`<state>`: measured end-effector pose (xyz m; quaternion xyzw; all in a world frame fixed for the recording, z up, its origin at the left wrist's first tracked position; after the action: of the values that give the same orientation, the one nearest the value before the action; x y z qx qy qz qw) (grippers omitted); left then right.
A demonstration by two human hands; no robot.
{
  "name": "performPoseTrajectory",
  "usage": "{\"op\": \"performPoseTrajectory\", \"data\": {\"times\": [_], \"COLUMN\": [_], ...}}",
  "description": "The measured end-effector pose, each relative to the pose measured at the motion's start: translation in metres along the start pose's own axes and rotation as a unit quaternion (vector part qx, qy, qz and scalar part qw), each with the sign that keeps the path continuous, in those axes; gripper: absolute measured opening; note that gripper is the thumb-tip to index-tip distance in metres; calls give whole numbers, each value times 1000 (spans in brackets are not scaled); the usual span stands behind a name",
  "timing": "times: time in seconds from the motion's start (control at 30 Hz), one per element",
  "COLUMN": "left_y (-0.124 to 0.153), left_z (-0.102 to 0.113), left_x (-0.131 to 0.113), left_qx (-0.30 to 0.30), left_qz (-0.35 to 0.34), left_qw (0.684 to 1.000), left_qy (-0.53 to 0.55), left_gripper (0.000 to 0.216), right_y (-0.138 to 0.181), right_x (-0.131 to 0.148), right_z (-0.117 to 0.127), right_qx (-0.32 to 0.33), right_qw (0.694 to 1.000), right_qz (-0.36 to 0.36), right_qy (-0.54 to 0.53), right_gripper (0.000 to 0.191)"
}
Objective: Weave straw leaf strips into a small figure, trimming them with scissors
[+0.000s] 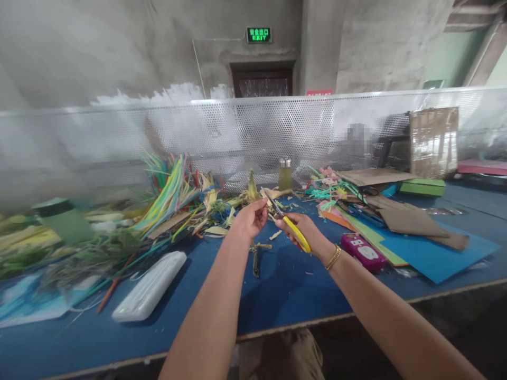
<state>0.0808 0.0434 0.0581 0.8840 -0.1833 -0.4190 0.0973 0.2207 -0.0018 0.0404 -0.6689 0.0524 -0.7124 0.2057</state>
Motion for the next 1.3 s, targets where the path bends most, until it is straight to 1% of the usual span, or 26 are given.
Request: {"op": "performPoseTrajectory", "data": {"times": [0.07,0.13,0.23,0.3,0.4,0.53,0.67,0.77,0.93,1.1,1.3], "left_y": [-2,-4,-6,-6,-5,-1,2,5,8,7,9], "left_z": [1,3,3,2,1,-3,-7,-9,-12,-13,-15], "left_x": [1,2,3,5,8,13,18,19,19,25,25], "left_qx": [0,8,32,42,34,43,49,49,43,67,69], "left_qz": [5,7,-8,-19,-37,-32,-20,-19,-18,5,-16], "left_qw": [1000,1000,997,993,982,963,940,925,911,906,903], "left_qy": [-7,-21,-65,-112,-182,-264,-338,-375,-409,-418,-424], "left_gripper": [9,9,10,10,12,18,20,15,8,9,10], "right_y": [0,-3,-8,-12,-15,-13,-10,-10,-10,-10,-10], "right_x": [-1,-5,-12,-16,-17,-8,-1,0,0,1,1], "right_z": [-1,2,13,19,24,20,13,15,20,21,21], "right_qx": [-12,-59,-159,-184,-178,-158,-120,-124,-148,-169,-189], "right_qw": [1000,998,979,964,959,969,980,980,977,972,969], "right_qz": [0,-2,7,2,-2,44,86,106,102,102,72], "right_qy": [-8,-33,-129,-189,-222,-182,-135,-116,-116,-127,-145], "right_gripper": [43,43,44,45,49,58,56,52,49,49,51]}}
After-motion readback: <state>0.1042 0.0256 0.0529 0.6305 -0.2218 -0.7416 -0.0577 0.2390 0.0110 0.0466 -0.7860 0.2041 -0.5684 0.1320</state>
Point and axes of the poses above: each hand's wrist, its own y-axis away from the middle knuckle, its own z-axis out of the back of the hand, x = y × z, the point moved 5 cm from there along -y, towards the middle knuckle, and after that the axes turned 12 degrees about z, right-handed, at the moved point
